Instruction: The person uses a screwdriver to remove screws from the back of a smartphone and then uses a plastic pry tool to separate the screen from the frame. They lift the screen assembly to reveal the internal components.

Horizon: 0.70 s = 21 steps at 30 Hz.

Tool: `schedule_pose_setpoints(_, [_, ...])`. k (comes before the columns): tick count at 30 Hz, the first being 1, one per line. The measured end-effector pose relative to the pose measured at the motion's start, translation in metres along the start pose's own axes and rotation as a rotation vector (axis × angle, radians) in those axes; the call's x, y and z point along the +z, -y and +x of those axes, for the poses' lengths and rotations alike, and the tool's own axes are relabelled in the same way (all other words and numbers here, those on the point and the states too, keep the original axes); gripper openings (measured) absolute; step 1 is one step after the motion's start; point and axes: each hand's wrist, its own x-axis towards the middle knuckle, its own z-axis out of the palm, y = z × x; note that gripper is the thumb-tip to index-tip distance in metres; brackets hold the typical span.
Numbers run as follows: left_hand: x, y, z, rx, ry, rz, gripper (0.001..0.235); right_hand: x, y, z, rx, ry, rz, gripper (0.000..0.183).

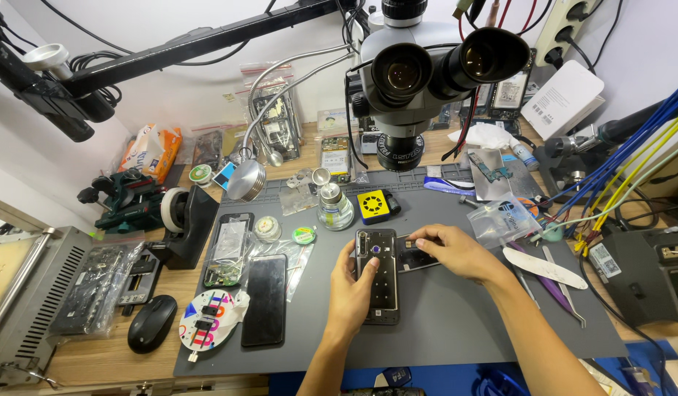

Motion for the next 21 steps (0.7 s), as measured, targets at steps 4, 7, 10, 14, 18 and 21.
schedule_pose_setpoints(4, [-0.016, -0.006, -0.005, -0.028, -0.046, -0.046, 0.060, -0.001, -0.006, -0.002, -0.042, -0.053, -0.347, 0.035])
schedule_pose_setpoints(7, [-0.034, -0.017, -0.013, -0.080, -0.057, -0.138, 0.055, -0.005, -0.016, 0.001, -0.096, -0.076, -0.353, 0.037])
schedule_pose_setpoints(10, [-0.052, -0.018, -0.017, -0.107, -0.060, -0.170, 0.058, -0.017, -0.018, 0.008, -0.148, -0.212, -0.385, 0.032])
schedule_pose_setpoints(14, [-0.059, -0.009, -0.019, -0.081, -0.064, -0.213, 0.059, -0.015, -0.027, 0.045, -0.284, -0.303, -0.519, 0.024])
schedule_pose_setpoints(18, [-0.061, -0.004, -0.022, 0.003, -0.026, -0.231, 0.054, -0.003, -0.023, 0.085, -0.385, -0.248, -0.648, 0.023])
schedule_pose_setpoints(21, [-0.063, 0.001, -0.020, -0.019, -0.049, -0.278, 0.056, 0.004, -0.016, 0.090, -0.347, -0.218, -0.655, 0.017])
